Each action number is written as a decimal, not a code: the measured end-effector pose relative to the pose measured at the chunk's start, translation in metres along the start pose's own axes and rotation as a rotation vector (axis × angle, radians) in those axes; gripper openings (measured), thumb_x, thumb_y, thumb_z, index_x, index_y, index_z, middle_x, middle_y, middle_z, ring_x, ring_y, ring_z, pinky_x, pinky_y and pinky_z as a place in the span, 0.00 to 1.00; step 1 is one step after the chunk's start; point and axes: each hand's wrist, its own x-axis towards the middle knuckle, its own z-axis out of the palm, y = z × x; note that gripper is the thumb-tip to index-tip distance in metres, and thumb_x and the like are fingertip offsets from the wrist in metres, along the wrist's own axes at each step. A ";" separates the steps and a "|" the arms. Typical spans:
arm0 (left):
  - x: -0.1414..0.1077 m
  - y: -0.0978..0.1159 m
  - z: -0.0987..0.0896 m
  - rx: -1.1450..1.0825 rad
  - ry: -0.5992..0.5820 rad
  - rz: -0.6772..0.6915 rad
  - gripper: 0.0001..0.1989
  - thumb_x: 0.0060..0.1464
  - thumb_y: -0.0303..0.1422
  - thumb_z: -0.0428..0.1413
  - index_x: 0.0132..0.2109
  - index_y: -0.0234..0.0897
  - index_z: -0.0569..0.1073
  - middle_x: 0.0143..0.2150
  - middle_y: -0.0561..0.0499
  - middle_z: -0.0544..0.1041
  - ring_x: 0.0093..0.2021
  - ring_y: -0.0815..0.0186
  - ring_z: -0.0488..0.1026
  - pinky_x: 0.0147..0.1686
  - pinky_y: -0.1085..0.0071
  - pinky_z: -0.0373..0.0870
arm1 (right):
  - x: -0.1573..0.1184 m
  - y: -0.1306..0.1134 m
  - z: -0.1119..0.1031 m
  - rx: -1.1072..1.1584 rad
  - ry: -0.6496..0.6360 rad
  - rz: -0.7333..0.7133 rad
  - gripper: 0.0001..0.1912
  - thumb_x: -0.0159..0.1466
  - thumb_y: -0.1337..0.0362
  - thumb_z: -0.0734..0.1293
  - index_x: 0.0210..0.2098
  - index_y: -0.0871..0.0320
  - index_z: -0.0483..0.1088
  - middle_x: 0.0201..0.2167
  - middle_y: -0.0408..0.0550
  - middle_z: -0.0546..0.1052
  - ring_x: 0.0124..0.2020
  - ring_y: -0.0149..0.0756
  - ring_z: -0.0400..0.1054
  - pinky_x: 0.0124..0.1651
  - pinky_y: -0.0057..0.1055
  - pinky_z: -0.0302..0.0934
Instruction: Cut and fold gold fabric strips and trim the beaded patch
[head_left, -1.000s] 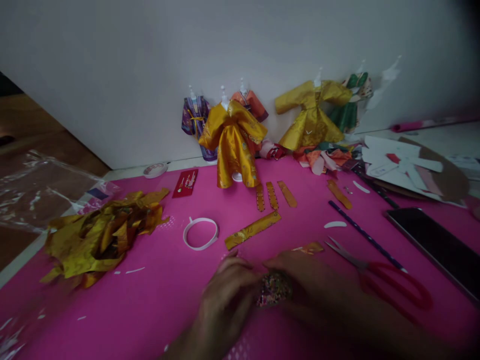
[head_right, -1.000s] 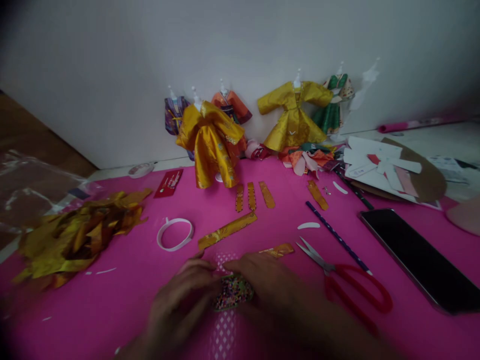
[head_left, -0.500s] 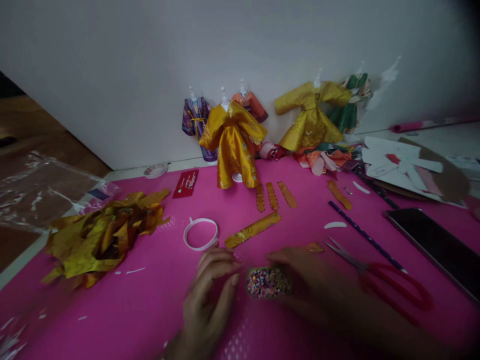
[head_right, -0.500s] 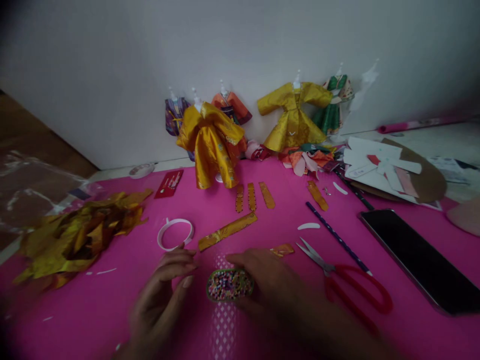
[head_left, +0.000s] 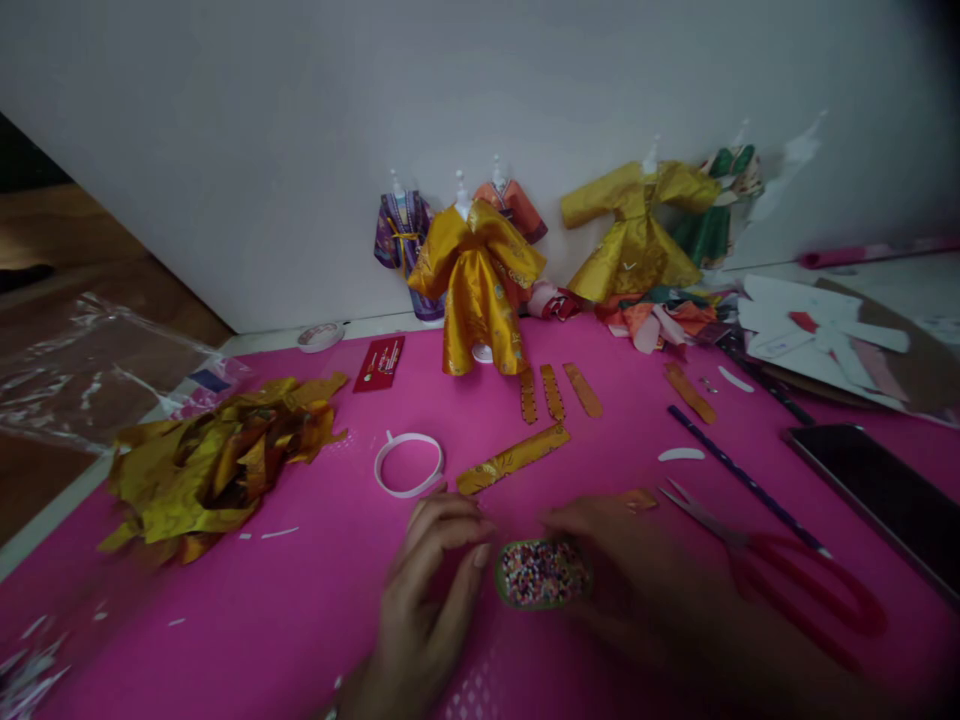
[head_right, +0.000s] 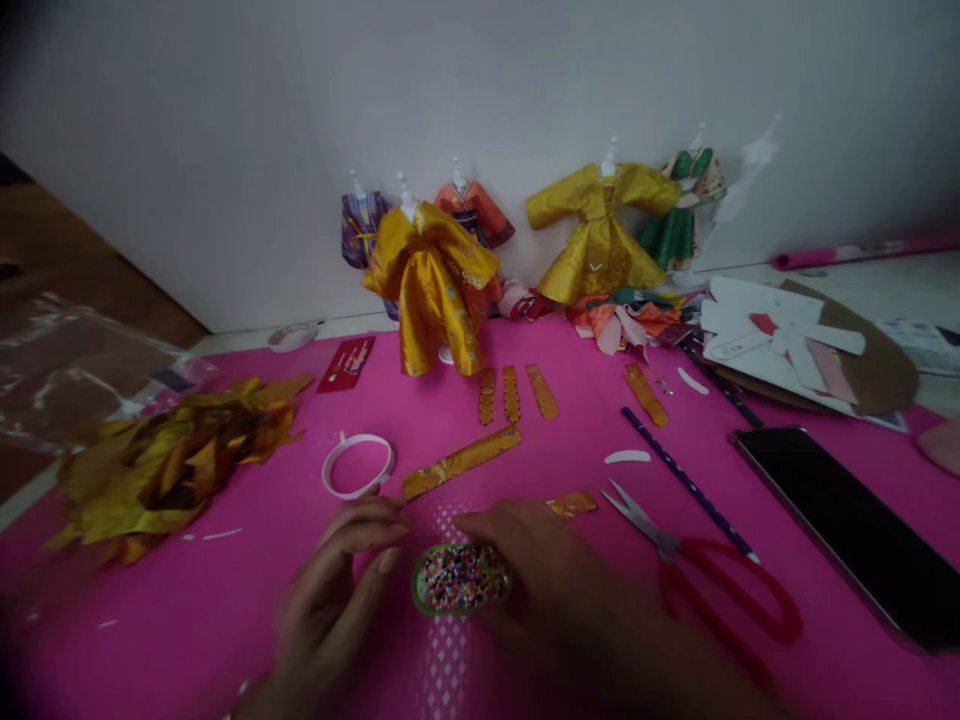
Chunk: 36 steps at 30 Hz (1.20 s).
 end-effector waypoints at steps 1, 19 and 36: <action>0.000 0.000 0.000 -0.003 0.000 -0.003 0.10 0.63 0.21 0.53 0.47 0.40 0.74 0.43 0.52 0.75 0.48 0.68 0.73 0.52 0.72 0.69 | 0.000 0.000 0.000 -0.006 0.003 0.009 0.29 0.62 0.68 0.67 0.60 0.49 0.57 0.50 0.51 0.78 0.49 0.41 0.74 0.50 0.40 0.71; -0.009 0.000 -0.008 0.096 -0.235 0.000 0.09 0.71 0.31 0.45 0.48 0.42 0.70 0.53 0.48 0.65 0.57 0.61 0.63 0.56 0.65 0.63 | -0.003 0.003 -0.002 -0.030 0.036 -0.009 0.28 0.61 0.68 0.67 0.59 0.51 0.59 0.47 0.49 0.77 0.46 0.41 0.73 0.49 0.38 0.69; -0.011 0.001 -0.005 0.299 -0.422 0.189 0.18 0.70 0.35 0.45 0.63 0.40 0.64 0.65 0.44 0.56 0.67 0.54 0.53 0.70 0.52 0.42 | -0.004 0.006 -0.001 0.002 0.007 -0.029 0.32 0.59 0.67 0.67 0.62 0.48 0.58 0.48 0.47 0.76 0.46 0.41 0.72 0.50 0.37 0.69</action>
